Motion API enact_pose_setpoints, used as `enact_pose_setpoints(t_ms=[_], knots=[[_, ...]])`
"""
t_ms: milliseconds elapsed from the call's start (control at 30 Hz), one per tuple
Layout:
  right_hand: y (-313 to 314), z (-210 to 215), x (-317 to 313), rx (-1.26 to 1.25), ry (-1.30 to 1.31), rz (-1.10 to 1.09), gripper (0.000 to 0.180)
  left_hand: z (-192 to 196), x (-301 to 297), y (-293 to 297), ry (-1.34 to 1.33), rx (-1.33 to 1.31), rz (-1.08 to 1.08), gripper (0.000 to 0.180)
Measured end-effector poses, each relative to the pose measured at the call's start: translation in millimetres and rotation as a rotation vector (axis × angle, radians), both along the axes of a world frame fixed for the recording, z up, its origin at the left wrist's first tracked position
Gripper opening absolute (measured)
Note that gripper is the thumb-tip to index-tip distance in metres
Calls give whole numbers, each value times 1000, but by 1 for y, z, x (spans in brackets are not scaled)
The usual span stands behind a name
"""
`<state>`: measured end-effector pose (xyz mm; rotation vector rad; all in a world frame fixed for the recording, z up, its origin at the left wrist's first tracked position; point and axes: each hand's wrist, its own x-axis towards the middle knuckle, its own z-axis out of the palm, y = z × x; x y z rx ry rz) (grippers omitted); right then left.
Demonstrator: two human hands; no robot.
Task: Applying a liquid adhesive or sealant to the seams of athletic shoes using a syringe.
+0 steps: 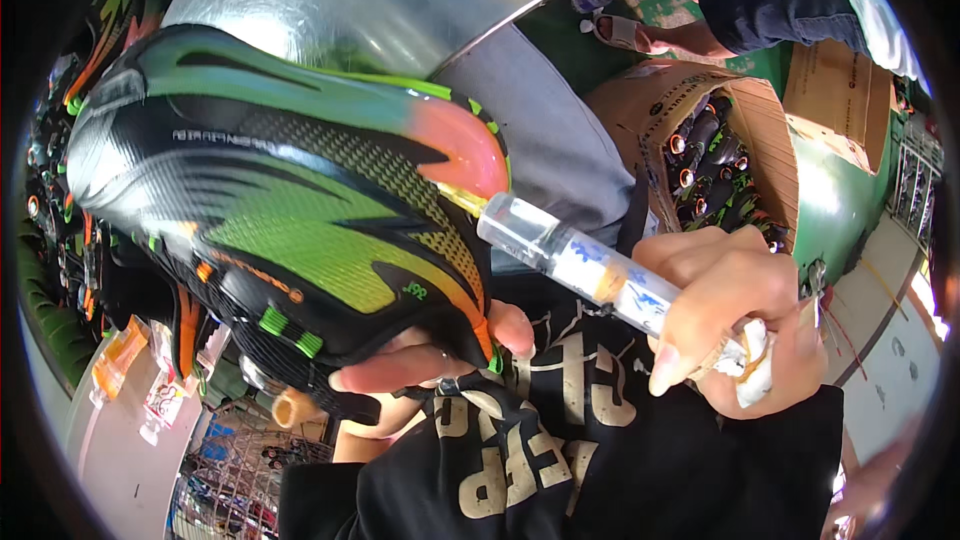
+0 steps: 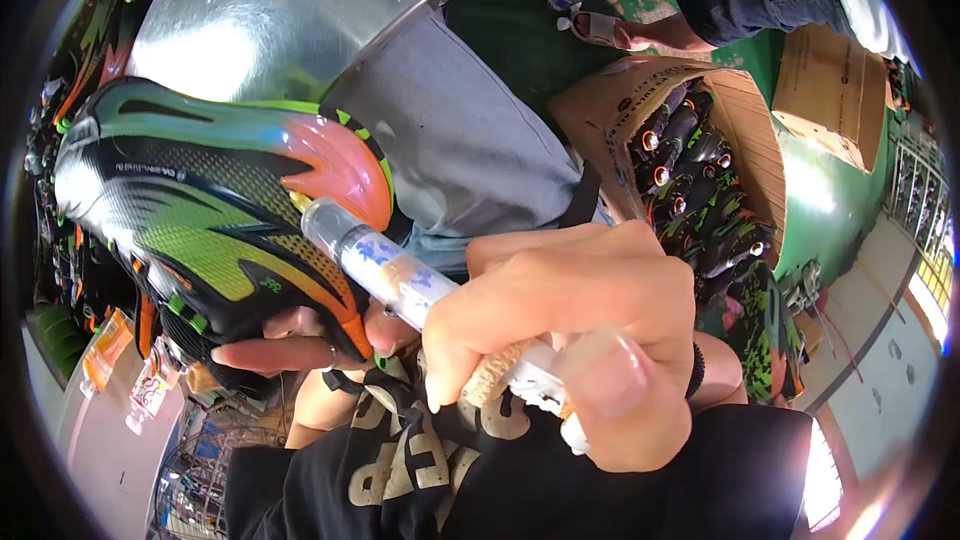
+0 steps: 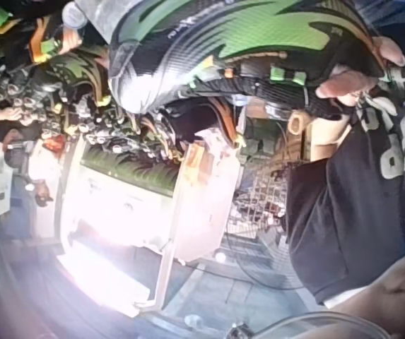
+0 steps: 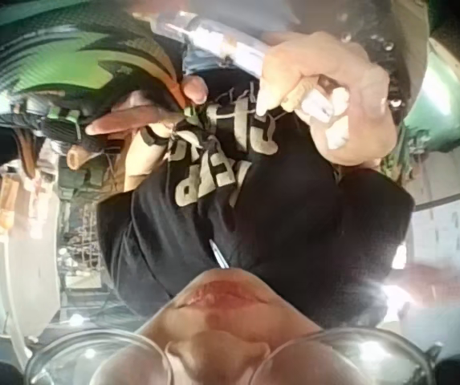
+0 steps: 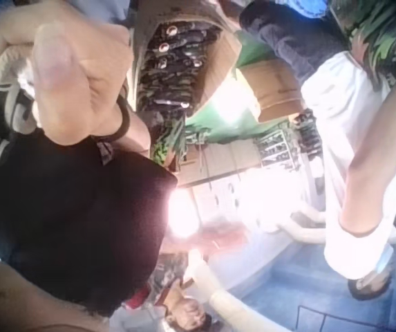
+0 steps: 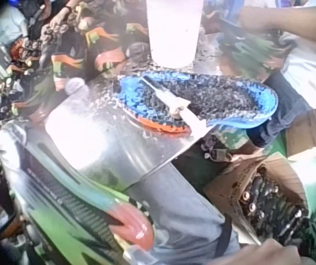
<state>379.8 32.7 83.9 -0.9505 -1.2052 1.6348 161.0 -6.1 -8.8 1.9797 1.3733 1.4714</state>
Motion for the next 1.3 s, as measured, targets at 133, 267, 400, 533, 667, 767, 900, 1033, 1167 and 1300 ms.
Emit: enact_pose_setpoints(t_ms=[133, 267, 400, 533, 667, 767, 900, 1033, 1167, 1300], knots=[[-1, -11, -3, 19, 25, 35, 53, -5, -9, -10, 0, 8, 28, 95], [1, -6, 0, 71, -59, 68, 55, -5, -8, -4, -12, 33, 34, 95], [-5, 9, -9, 38, -52, 5, 60, 19, 20, 8, -105, 75, 205, 81], [-8, 18, -6, 9, -109, 12, 56, 22, 34, 14, -137, 125, 519, 58], [-6, 19, -5, 122, -83, -19, 52, 17, 25, 16, 193, 193, 548, 55], [-9, 17, -18, 142, -104, -72, 50, 19, 29, 16, -10, 252, 468, 52], [-10, 29, -20, 186, -177, -187, 46, 55, 17, 36, 891, 355, 531, 44], [-11, 20, -19, 275, -178, -135, 47, 50, 3, 15, 684, 151, 460, 44], [-14, 18, -26, 322, -230, -219, 49, 50, 8, 0, 118, -166, 477, 44], [-22, 23, -31, 388, -292, -308, 51, 57, 31, -2, -323, -384, 456, 44]])
